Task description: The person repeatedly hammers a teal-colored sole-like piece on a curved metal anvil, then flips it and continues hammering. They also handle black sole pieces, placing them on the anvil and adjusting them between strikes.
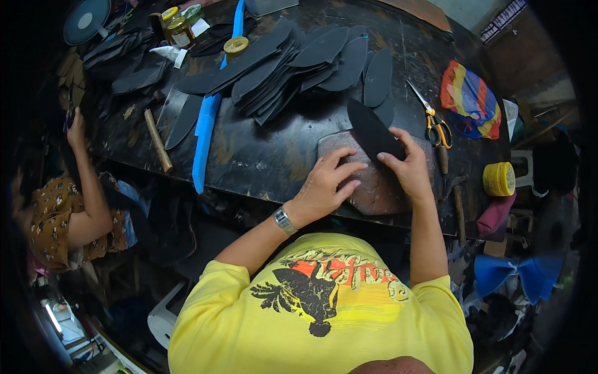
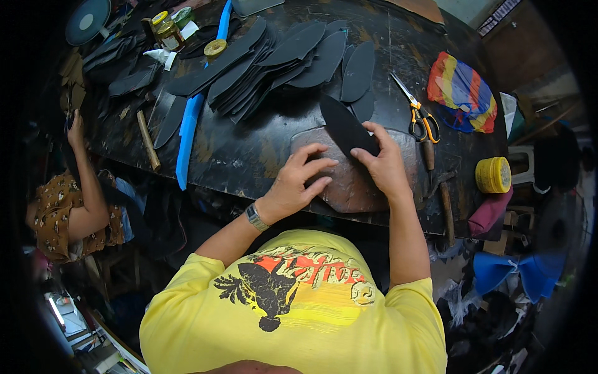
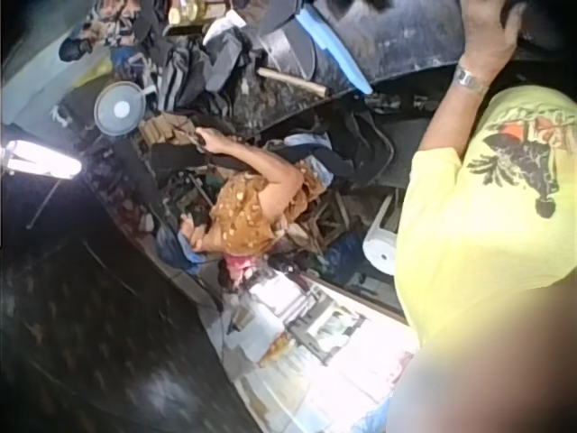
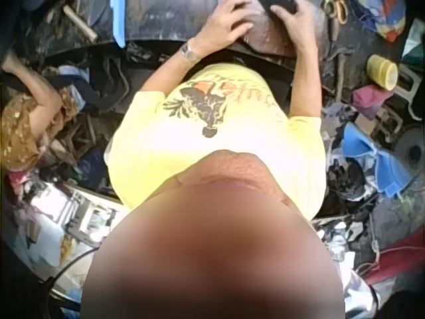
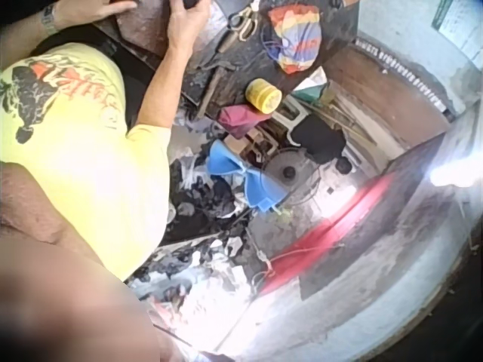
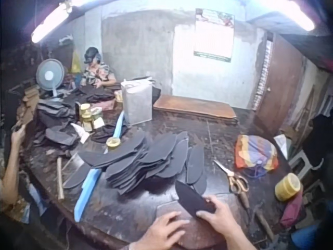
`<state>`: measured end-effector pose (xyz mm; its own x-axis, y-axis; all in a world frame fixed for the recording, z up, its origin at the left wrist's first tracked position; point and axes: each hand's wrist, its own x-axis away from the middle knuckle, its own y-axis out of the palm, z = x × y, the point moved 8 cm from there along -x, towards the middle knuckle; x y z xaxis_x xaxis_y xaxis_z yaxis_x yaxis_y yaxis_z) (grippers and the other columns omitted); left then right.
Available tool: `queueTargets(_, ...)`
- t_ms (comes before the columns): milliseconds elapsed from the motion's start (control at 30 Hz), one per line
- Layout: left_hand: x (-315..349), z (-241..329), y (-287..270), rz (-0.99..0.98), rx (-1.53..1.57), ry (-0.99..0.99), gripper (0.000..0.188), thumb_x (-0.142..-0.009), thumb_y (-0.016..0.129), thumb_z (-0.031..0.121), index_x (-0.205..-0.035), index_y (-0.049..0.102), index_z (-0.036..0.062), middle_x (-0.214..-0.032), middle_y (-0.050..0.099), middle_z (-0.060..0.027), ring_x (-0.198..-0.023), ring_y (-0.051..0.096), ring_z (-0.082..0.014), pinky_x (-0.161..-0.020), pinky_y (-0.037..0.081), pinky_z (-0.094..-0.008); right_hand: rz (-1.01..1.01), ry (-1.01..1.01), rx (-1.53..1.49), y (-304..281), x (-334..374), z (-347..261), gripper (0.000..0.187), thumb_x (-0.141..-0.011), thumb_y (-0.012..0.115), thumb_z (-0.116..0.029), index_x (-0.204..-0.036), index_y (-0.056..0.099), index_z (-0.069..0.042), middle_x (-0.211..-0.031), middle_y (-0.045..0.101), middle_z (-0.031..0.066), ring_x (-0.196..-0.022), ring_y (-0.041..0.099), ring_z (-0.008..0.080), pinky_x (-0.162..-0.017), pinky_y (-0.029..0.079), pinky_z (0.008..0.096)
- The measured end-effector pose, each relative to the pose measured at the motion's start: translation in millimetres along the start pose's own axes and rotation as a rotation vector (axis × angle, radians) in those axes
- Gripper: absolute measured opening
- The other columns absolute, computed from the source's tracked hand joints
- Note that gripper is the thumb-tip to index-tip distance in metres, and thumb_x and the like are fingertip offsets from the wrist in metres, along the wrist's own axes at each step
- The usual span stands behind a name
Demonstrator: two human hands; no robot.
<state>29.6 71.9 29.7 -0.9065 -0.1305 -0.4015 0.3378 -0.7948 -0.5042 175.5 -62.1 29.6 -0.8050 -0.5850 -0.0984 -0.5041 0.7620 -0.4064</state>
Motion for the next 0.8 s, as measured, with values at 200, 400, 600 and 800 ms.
queueTargets(200, -46, -28, -13, 0.061, 0.186, -0.065, 0.036, -0.087, 0.074, 0.016, -0.121, 0.070, 0.0071, -0.132, 0.058, -0.0176, -0.124, 0.059, -0.0326, -0.102, 0.048, -0.0395, 0.233, 0.012, -0.570, -45, -57, 10, 0.042, -0.086, 0.075, -0.003, -0.125, 0.061, 0.006, -0.113, 0.070, 0.0106, -0.099, 0.067, 0.0154, -0.089, 0.053, 0.0291)
queueTargets(400, -118, -85, 39, -0.028, -0.024, -0.319, 0.070, -0.085, 0.077, 0.031, -0.144, 0.052, 0.0010, -0.148, 0.047, -0.0245, -0.131, 0.053, -0.0375, -0.107, 0.045, -0.0387, 0.365, 0.198, 0.649, -18, -137, 54, 0.064, -0.082, 0.077, -0.043, -0.132, 0.065, -0.006, -0.128, 0.064, 0.0221, -0.120, 0.060, 0.0408, -0.100, 0.049, 0.0454)
queueTargets(600, -133, -99, 57, -0.015, 0.134, -0.267, 0.074, -0.085, 0.073, 0.024, -0.148, 0.045, -0.0032, -0.152, 0.044, -0.0250, -0.130, 0.055, -0.0358, -0.105, 0.048, -0.0368, 0.354, 0.118, 0.654, -1, -141, 68, 0.064, -0.080, 0.078, -0.043, -0.130, 0.065, -0.006, -0.126, 0.064, 0.0224, -0.118, 0.061, 0.0389, -0.098, 0.050, 0.0452)
queueTargets(800, -129, -102, 51, -0.011, 0.365, -0.364, 0.074, -0.084, 0.074, 0.022, -0.148, 0.045, -0.0024, -0.149, 0.048, -0.0212, -0.125, 0.059, -0.0291, -0.104, 0.049, -0.0364, 0.330, 0.189, 0.371, -9, -135, 74, 0.065, -0.076, 0.082, -0.042, -0.126, 0.062, -0.007, -0.116, 0.068, 0.0204, -0.109, 0.066, 0.0370, -0.092, 0.051, 0.0441)
